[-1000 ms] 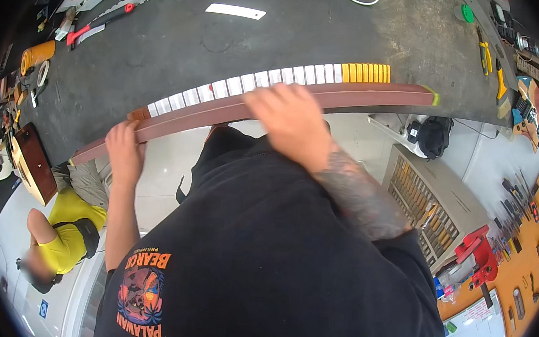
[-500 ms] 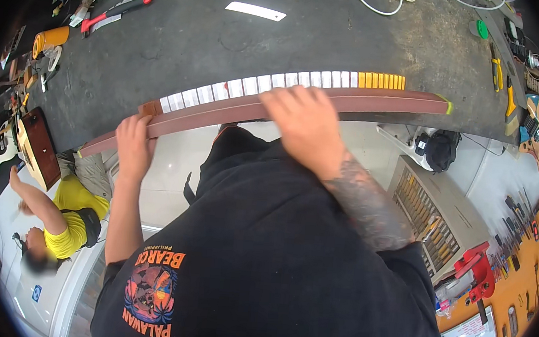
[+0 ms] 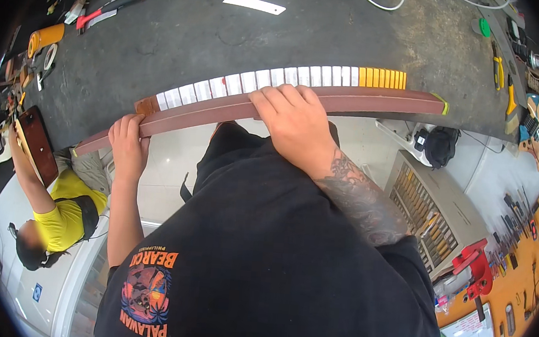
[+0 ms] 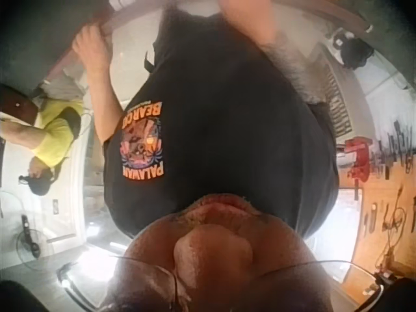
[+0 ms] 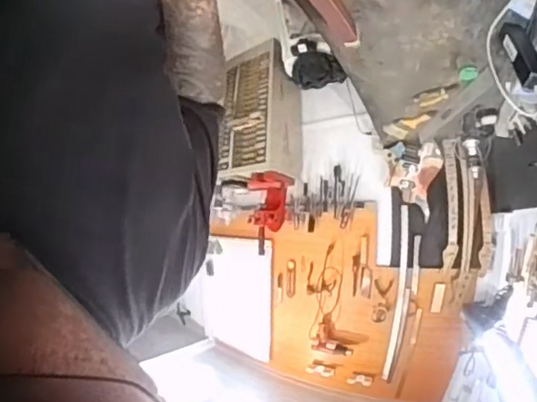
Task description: The person rubs a guitar neck with a polishing block.
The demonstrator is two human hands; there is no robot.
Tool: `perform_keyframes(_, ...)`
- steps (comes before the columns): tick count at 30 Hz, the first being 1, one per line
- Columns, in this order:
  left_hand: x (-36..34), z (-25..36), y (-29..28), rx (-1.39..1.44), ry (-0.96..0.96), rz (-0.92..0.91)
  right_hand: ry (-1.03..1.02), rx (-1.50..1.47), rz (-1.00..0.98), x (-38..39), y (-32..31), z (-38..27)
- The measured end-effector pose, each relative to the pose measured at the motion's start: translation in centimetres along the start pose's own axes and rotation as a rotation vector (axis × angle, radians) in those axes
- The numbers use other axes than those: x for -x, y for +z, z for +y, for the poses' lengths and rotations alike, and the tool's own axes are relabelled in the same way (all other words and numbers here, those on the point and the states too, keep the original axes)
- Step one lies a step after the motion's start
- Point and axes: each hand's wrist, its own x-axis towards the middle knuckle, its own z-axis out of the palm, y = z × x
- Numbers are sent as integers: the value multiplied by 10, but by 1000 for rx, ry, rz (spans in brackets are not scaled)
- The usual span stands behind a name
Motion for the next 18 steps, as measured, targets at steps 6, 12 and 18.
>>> perform_keyframes(6,-59,118,12,53,138,-32,47,86,-74,47,-71,102)
perform_keyframes(12,-37,48,13,44,68,-22,-25,117,-14,18,-33,58)
perform_keyframes(18,-30,19,3,20,80,-42,18,56,-60,-2,-23,36)
